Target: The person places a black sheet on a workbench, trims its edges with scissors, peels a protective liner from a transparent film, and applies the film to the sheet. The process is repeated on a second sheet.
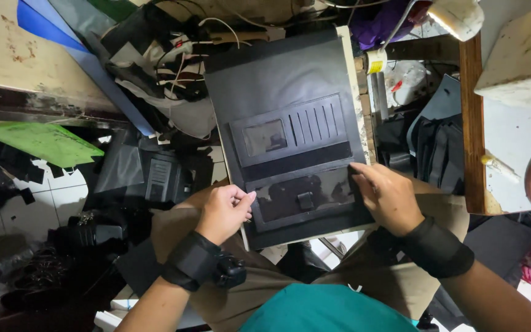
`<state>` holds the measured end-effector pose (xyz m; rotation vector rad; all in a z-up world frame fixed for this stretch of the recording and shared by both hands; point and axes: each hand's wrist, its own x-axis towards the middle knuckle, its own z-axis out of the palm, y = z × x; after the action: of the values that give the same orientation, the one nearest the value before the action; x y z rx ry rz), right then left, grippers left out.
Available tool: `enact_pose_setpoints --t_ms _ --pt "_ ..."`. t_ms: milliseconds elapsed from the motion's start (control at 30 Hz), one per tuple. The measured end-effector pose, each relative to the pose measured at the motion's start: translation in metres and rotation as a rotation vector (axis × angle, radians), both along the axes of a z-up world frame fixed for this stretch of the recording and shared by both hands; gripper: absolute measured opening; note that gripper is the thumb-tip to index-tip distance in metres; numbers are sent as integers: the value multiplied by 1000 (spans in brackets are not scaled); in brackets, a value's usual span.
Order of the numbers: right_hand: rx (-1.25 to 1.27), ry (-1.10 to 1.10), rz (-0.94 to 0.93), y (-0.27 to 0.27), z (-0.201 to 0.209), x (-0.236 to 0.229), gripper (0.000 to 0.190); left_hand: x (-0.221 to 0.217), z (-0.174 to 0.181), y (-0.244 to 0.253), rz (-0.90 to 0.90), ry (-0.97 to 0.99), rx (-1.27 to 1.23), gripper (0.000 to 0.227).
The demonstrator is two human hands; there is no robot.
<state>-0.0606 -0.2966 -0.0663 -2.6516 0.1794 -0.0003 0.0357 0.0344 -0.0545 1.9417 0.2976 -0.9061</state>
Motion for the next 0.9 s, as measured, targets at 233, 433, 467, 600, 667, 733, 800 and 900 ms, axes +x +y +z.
enact_pose_setpoints --t_ms 233,433,467,600,667,733,800,900 --pt "-32 15 47 -3 -4 -1 19 0 -4 0 -33 -18 26 23" --pt "-44 20 63 -5 -7 0 21 1 -7 1 -54 -13 52 21" --pt "-44 15 70 -5 -7 0 22 0 -10 1 -56 -9 51 21" --pt "-89 40 106 -12 -18 -1 23 2 -6 2 -45 0 8 22" --pt "-124 49 133 -14 -19 0 23 1 -9 2 -63 1 31 22" --pt "-141 52 145 -14 -20 0 23 2 -8 2 -66 0 31 22" --pt "-159 55 158 -15 -17 3 22 3 -6 1 -67 -1 30 23" --pt "-154 98 169 -16 -11 7 19 2 -6 1 -67 -21 17 21"
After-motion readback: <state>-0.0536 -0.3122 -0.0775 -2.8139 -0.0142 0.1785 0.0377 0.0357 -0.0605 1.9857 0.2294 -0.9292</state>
